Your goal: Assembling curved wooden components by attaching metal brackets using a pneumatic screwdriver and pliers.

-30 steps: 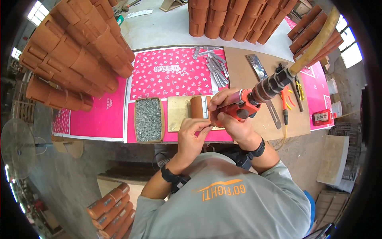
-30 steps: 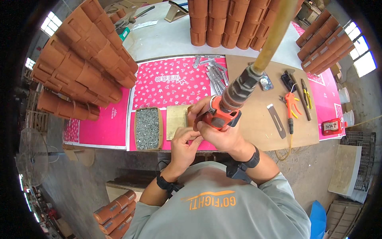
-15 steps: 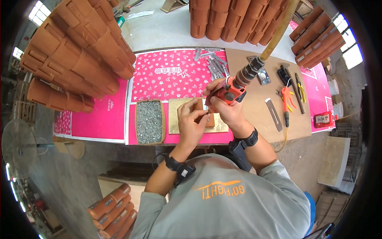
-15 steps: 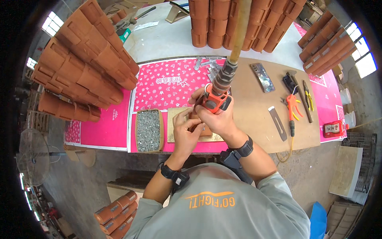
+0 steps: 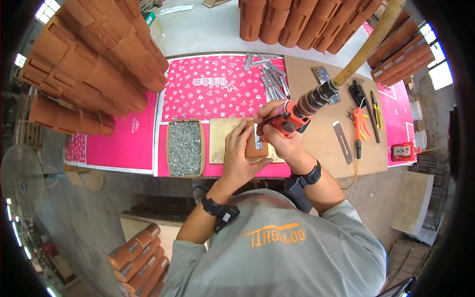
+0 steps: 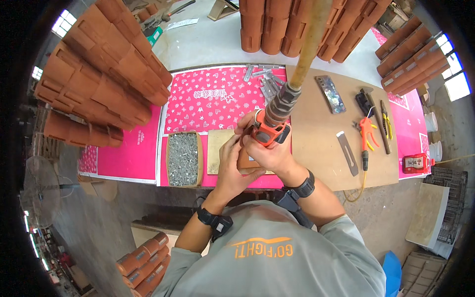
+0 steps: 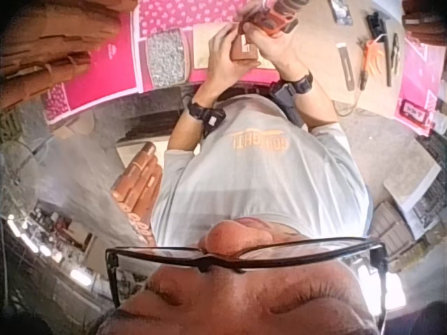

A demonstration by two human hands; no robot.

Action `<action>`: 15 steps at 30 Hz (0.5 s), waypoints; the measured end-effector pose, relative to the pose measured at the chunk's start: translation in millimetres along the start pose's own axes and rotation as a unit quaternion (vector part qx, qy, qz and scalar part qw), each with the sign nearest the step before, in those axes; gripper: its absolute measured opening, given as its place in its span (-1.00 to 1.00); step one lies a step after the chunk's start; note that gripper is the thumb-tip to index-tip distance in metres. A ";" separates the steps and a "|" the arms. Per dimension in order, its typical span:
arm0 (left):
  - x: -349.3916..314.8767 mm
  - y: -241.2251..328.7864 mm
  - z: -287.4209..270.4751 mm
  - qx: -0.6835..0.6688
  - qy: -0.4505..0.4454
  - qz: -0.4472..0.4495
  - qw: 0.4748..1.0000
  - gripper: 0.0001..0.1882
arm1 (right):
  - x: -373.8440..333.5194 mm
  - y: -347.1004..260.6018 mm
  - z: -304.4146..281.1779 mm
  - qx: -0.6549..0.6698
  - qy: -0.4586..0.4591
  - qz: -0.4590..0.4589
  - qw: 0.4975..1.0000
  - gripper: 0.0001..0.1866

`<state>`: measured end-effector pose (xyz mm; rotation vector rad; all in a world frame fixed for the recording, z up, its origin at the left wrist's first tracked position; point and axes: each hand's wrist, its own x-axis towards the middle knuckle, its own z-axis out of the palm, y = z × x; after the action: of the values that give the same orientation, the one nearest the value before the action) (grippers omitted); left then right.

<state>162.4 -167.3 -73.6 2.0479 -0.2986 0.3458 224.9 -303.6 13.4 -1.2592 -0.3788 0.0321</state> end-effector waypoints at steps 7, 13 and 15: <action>-3.7 -9.3 5.5 0.027 -0.012 0.010 1.000 0.01 | -2.0 1.8 0.7 0.011 0.003 -0.002 1.000 -0.79; -4.7 -9.7 5.8 0.029 -0.006 0.001 1.000 0.00 | -2.3 9.1 -3.1 0.015 -0.013 0.008 1.000 -0.82; -6.3 -12.0 6.6 0.027 0.002 0.009 1.000 -0.01 | -4.2 17.4 -5.0 -0.071 -0.060 -0.066 0.993 -0.72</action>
<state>161.6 -167.0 -88.6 2.0987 -0.3083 0.3728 225.7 -303.7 -5.1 -1.3744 -0.5768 -0.0324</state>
